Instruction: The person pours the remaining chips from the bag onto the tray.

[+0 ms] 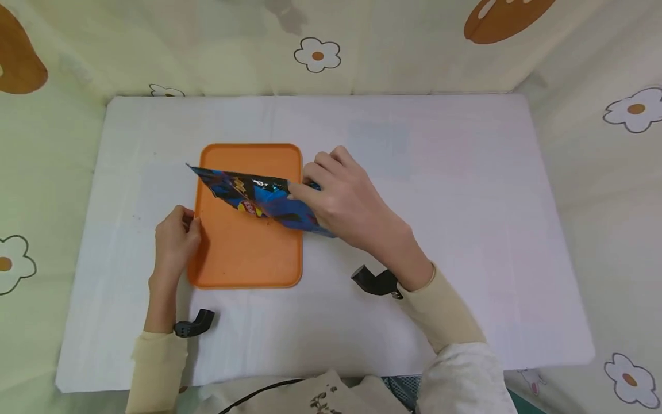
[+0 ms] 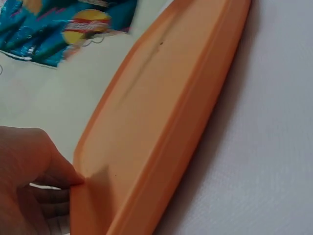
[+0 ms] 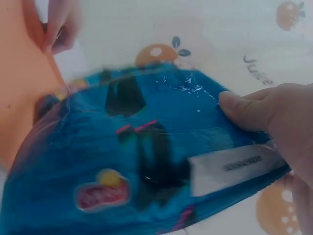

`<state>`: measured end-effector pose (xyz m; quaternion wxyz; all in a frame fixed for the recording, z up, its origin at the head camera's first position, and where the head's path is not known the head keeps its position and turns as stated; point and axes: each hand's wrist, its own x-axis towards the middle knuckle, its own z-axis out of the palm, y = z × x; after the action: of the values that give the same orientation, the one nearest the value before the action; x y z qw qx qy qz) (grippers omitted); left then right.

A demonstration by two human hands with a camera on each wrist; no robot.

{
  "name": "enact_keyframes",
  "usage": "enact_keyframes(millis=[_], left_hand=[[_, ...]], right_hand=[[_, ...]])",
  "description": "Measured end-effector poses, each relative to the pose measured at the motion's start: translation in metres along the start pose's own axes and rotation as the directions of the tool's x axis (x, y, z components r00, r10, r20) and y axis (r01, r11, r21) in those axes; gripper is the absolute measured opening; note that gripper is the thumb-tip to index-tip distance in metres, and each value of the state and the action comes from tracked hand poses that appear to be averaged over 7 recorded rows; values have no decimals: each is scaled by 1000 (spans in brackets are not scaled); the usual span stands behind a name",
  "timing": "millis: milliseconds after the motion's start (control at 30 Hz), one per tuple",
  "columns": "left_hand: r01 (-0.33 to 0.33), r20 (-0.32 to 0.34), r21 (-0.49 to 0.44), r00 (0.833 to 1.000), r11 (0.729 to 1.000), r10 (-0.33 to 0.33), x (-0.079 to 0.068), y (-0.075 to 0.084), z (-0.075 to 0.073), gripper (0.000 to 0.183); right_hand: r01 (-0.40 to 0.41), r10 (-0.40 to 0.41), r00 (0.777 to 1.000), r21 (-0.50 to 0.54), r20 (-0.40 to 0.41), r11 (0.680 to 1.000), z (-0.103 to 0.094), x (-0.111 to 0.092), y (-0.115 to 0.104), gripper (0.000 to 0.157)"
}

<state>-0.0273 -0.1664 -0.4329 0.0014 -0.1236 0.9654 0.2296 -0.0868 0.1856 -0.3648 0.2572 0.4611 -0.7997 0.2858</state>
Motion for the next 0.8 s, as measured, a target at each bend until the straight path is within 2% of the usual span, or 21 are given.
enact_keyframes(millis=[100,367,600,800], left_hand=[[-1,10,-2,1000,1000,1,0,1,1,16],[2,-3,10,1000,1000,-2,-2,-1,-2,17],[20,3,14,1000,1000,-20,-4,-2,-3,17],[8,-2,8,1000,1000,-8,-4,-2,-2,17]], right_hand=[[-9,9,1000,-6,-22,1000,-3,-1,0,10],[-8,8,1000,-15,1,1000,-3,2,-2,9],[-1,1,1000,-11,-26,1000,-5,4,-4,9],[0,1,1000,2,-20,1000,-6,3,-3,10]])
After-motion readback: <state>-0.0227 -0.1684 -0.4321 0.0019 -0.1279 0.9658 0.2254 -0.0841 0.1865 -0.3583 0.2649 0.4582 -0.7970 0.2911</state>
